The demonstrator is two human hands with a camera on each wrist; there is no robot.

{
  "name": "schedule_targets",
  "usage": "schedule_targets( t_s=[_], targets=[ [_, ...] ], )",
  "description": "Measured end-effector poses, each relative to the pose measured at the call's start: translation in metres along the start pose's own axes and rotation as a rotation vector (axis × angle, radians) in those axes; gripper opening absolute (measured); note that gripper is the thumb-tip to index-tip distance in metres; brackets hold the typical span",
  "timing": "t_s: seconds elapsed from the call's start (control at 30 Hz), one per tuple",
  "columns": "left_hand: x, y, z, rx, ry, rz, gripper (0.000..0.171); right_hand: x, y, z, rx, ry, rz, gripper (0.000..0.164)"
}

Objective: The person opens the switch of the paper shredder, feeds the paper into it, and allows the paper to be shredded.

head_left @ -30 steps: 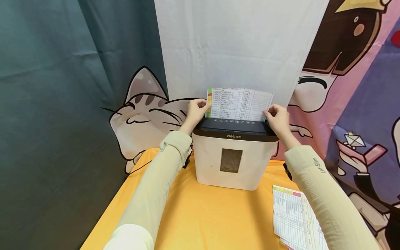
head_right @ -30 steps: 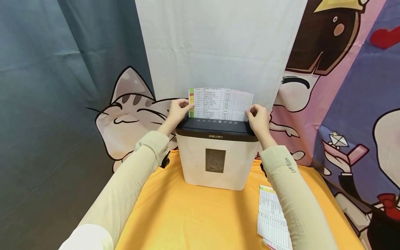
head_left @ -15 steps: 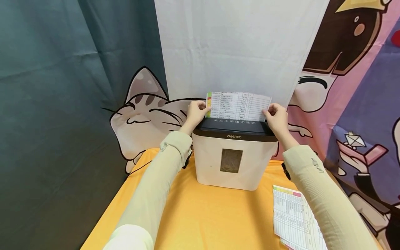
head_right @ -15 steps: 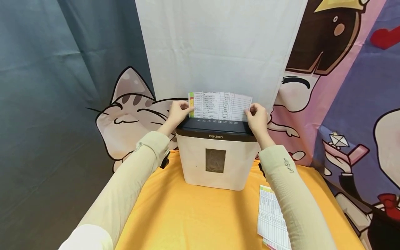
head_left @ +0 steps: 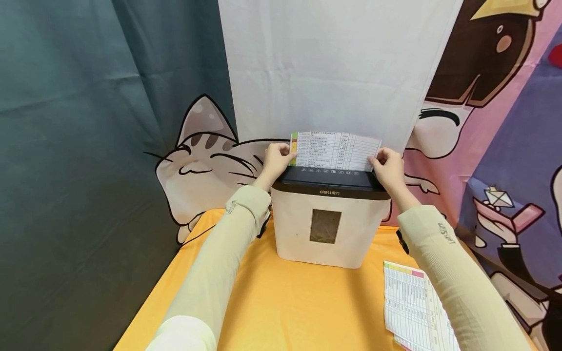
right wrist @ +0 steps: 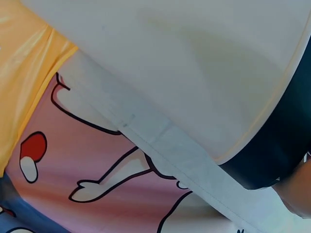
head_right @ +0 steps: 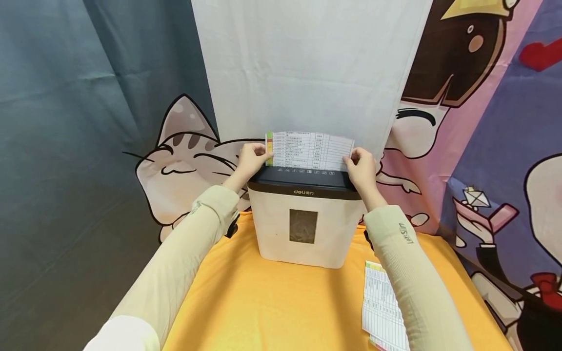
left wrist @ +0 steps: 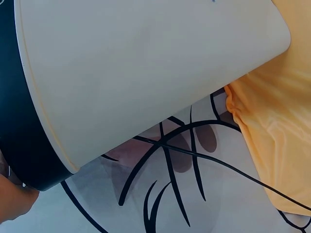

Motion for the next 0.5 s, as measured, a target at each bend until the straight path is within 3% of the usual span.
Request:
schedule_targets(
  t_s=[0.5],
  targets=[
    [-0.0001, 0.0041, -0.0014, 0.013, -0.006, 0.006, 0.017, 0.0012, 0.0040, 0.0013, -0.050, 0.051, 0.003, 0.016]
  ],
)
Point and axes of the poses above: each hand's wrist, its own y-axis away from the middle knuckle, its own x-axis out of the palm, z = x × y, the point moved 6 cm from there along -y, towards the middle knuckle, and after that the axes turned 7 degrees about -z, right-handed, at the moved point
